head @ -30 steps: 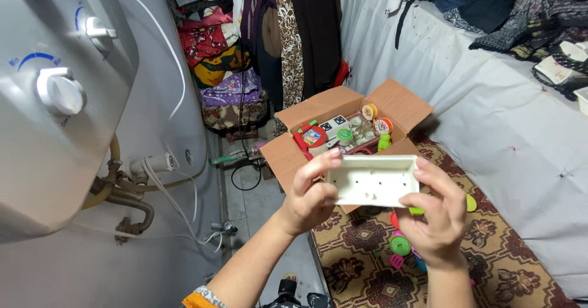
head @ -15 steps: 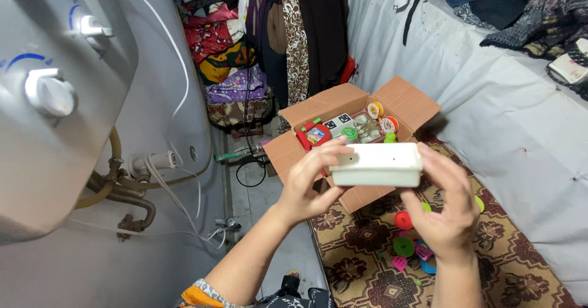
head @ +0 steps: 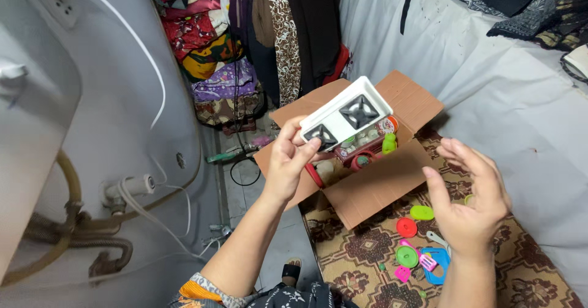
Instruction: The person sorts small plastic toys and kitchenware from a cardboard box onto a patterned surface, then places them back into the box. They handle items such as a toy fan, a toy frying pan, a toy pot, a toy ladle, and a toy stove, picking them up one by one and returning them to the box.
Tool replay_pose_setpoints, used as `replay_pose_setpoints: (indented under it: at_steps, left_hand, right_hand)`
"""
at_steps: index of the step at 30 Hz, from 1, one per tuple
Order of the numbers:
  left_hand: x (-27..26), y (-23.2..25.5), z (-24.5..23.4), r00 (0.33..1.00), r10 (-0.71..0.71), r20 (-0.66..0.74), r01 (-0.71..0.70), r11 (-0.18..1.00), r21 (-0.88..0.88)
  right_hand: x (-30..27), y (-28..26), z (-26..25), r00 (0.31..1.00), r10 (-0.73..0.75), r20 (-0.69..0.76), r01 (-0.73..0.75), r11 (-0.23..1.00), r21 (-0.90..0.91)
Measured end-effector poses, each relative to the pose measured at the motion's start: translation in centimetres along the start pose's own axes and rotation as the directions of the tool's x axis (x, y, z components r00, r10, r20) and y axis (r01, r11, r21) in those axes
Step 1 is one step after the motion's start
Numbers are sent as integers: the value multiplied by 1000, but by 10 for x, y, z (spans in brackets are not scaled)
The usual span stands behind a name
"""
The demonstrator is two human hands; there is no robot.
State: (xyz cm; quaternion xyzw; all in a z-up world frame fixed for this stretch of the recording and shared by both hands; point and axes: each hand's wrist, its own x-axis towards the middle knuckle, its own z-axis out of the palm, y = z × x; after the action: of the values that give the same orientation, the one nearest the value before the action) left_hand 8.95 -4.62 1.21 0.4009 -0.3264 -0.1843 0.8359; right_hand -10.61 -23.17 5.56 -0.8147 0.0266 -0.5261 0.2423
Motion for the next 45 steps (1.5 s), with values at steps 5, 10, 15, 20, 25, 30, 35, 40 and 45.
replay_pose_setpoints:
  at_steps: [5, 10, 15, 20, 25, 30, 35, 40, 45]
  left_hand:
    - [30, -17, -11, 993, -27, 117, 14, 993, 114]
    - [55, -39, -12, 985, -107, 133, 69, 963, 259]
    - [86, -64, -48, 992, -22, 120, -49, 829, 557]
    - [125, -115, -114, 973, 230, 20, -117, 417, 901]
    - [132, -173, -168, 988, 153, -29, 20, 65, 998]
    - [145, -213, -201, 992, 61, -114, 116, -26, 993]
    - [142, -232, -220, 990, 98, -98, 99, -8, 995]
    - [142, -243, -230, 994, 78, -78, 75, 40, 996]
    - [144, -245, -238, 1000, 24, 3, -3, 5, 1000]
  right_hand:
    - [30, 5, 29, 981, -132, 146, 160, 967, -199]
    - [66, 23, 67, 894, -139, 426, 307, 882, -358]
    - [84, 55, 93, 899, -54, 434, 252, 874, -415]
    - [83, 88, 107, 942, 156, 297, 1, 884, -468]
    - [77, 122, 123, 952, 151, 267, -3, 875, -484]
    - [82, 144, 131, 968, 132, 214, 1, 850, -528]
    - [90, 157, 137, 948, 267, 172, -151, 855, -497]
    - [95, 162, 147, 932, 313, 182, -237, 907, -349]
    - [94, 180, 163, 837, 497, 227, -371, 822, -433]
